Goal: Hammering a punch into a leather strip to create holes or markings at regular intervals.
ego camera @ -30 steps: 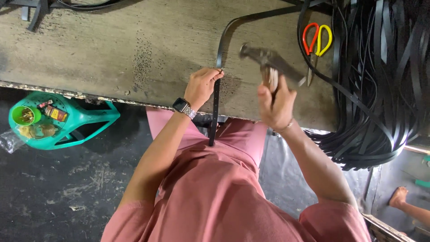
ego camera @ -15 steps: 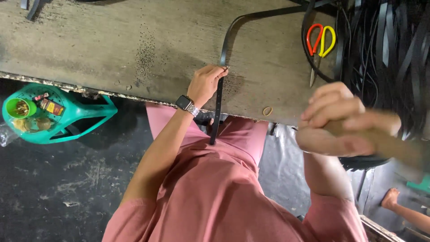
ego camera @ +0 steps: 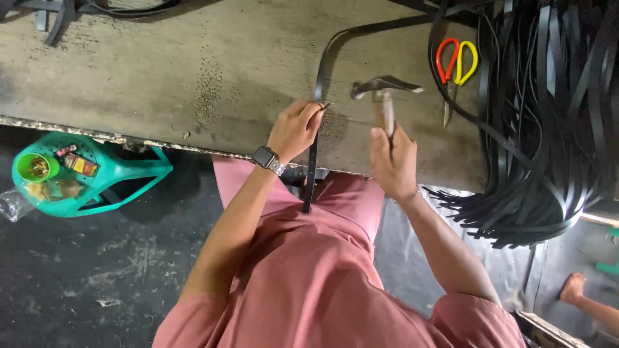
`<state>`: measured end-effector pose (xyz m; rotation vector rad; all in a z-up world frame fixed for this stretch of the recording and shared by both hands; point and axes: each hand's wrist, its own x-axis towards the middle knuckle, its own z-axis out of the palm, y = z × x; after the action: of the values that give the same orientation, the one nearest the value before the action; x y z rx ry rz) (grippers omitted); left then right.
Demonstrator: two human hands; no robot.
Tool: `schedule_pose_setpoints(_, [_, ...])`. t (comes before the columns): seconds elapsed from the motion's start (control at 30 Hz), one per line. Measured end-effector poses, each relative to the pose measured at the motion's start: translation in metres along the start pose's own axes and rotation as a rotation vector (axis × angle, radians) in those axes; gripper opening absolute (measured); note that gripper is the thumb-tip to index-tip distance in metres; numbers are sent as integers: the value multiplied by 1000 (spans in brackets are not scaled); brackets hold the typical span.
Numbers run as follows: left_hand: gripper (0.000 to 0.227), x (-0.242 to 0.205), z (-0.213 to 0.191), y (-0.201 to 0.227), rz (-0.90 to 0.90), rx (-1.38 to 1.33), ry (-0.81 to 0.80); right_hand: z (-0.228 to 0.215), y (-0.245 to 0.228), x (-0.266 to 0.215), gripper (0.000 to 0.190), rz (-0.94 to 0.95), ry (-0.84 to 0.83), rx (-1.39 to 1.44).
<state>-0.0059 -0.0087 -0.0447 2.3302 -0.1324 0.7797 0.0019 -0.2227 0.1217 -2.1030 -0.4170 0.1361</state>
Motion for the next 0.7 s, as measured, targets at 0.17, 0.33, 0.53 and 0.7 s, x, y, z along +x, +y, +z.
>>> schedule_pose_setpoints(0.17, [10,2,-4,6,-11,-76,38,26,42,-1,36,-47,-68,-89])
schedule_pose_setpoints(0.33, [13,2,-6,2,2,-116,2,31,50,3,37,-133,-79,-81])
schedule_pose_setpoints(0.53, [8,4,-4,-2,54,-76,-2,22,25,7,44,-184,-43,-110])
schedule_pose_setpoints(0.7, [14,2,-6,0,42,-111,-2,23,22,4,50,-181,-157,-263])
